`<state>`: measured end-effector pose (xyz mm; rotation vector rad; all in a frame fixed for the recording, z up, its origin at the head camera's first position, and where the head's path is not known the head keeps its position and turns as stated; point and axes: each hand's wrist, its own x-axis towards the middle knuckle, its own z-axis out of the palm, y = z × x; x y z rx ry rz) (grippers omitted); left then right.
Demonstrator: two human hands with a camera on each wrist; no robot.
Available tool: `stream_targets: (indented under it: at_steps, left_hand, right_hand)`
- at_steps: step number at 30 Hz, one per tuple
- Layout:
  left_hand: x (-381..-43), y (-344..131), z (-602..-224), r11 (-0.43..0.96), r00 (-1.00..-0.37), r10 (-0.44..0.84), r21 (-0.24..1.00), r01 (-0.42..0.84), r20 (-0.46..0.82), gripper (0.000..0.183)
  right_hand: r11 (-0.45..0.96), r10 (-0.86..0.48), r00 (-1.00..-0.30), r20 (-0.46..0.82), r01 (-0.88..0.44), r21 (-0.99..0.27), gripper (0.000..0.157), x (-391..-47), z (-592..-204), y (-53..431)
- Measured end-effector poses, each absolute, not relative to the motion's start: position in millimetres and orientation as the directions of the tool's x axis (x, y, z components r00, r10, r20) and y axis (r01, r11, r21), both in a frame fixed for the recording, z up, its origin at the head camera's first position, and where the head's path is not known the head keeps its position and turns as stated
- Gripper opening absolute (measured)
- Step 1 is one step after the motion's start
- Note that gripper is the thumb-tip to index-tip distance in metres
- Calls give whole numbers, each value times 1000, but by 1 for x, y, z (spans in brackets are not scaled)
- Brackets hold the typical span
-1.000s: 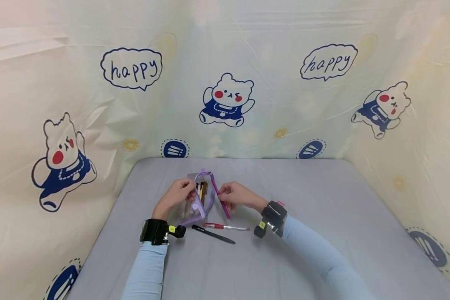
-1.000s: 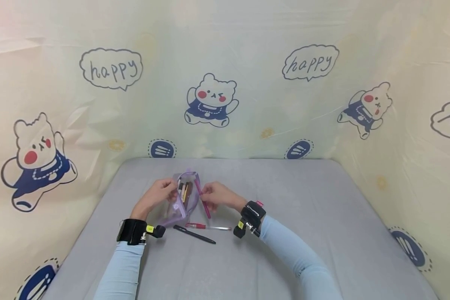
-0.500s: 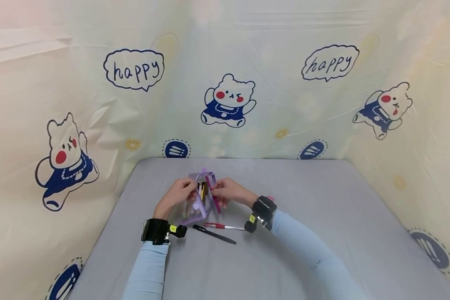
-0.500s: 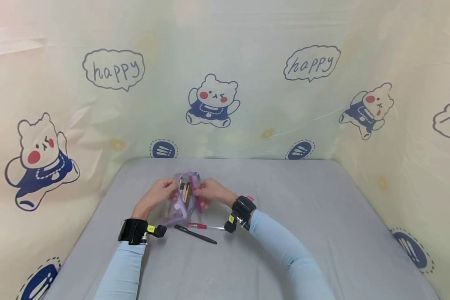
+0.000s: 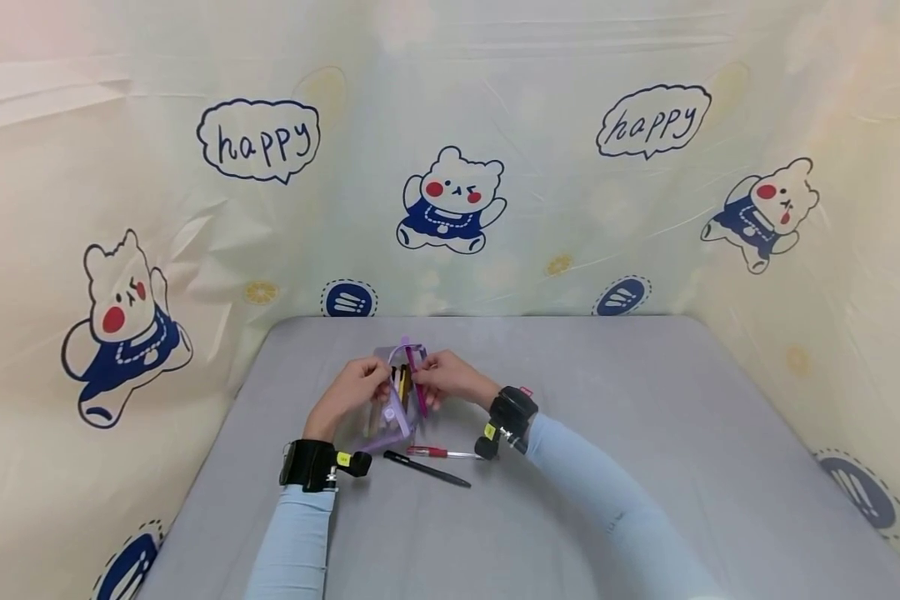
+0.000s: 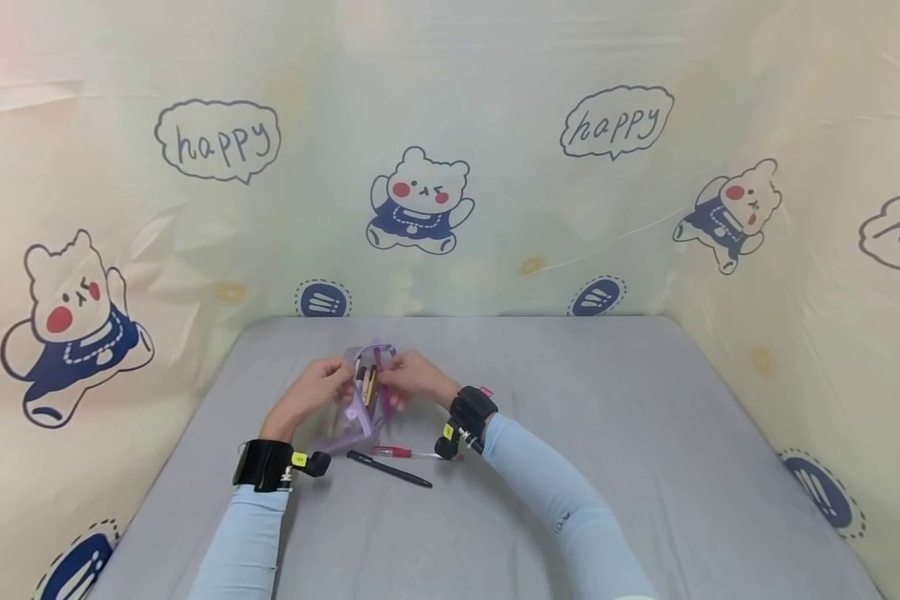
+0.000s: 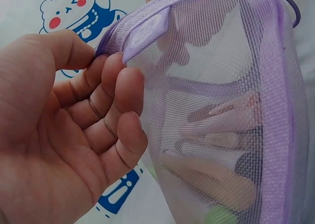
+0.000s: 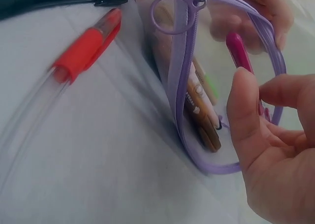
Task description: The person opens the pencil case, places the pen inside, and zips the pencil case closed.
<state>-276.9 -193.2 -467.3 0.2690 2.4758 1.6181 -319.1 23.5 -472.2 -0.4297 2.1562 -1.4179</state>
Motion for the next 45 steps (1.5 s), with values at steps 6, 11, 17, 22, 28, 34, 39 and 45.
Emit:
stream_targets:
  at_steps: [6,11,17,22,28,34,39,45]
  left_hand:
    - [-277,-194,-467,399,-971,234,916,50,-49,27]
    - [-277,-195,-467,410,-971,239,909,74,-29,27]
    - [-276,-197,-465,411,-971,239,908,83,-19,27]
    - [-273,-197,-459,404,-966,258,910,95,-14,28]
    - [-274,-196,-462,399,-967,256,911,100,-6,27]
    - [-276,-196,-468,383,-969,247,919,87,-11,27]
    - [-275,-195,-467,378,-970,244,922,81,-15,27]
    - [-276,-196,-467,386,-972,235,919,75,-19,28]
  right_hand:
    - [301,-541,-808,-234,73,-951,22,-322,-476,10]
    - [283,-563,-801,-201,42,-958,27,-318,-473,8]
    - [308,-540,-822,-184,11,-951,28,-315,-465,14]
    - [315,-532,-828,-176,0,-949,31,-317,-463,19]
    - [353,-536,-827,-170,-37,-935,32,-316,-460,25]
    - [422,-565,-811,-153,-125,-898,28,-316,-449,34]
    - [472,-624,-774,-109,-263,-842,19,-314,-431,42]
    - [527,-693,-712,-109,-398,-751,16,-306,-420,49]
